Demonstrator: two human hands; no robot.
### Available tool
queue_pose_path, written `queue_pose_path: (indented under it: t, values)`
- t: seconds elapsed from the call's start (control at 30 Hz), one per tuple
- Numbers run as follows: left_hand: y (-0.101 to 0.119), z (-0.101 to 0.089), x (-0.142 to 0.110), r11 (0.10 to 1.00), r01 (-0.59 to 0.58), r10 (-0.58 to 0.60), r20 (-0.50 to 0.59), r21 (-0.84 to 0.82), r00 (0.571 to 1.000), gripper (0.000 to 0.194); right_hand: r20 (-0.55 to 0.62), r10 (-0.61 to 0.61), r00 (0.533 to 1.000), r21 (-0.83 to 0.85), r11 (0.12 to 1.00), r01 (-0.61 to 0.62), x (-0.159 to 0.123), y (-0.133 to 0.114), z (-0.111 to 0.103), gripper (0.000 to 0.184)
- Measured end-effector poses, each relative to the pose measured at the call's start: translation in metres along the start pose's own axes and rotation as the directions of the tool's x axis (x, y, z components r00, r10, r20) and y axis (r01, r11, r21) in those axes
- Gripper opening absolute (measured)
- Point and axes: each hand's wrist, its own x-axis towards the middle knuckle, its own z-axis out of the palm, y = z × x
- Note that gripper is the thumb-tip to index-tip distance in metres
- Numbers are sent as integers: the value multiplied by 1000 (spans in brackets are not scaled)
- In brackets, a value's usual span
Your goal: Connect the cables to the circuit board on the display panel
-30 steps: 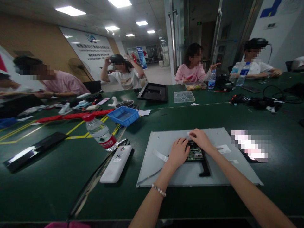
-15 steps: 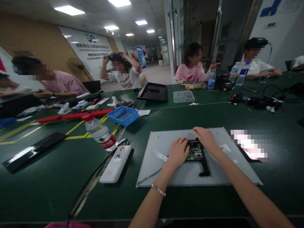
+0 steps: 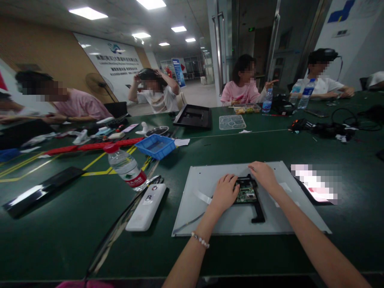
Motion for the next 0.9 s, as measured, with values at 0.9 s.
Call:
queue_pose_path:
  t: [0.9]
  values:
    - [2, -4, 0, 1000, 1, -1, 19, -3, 1000, 35, 21, -38, 999, 109, 993, 36, 1, 12, 12, 24]
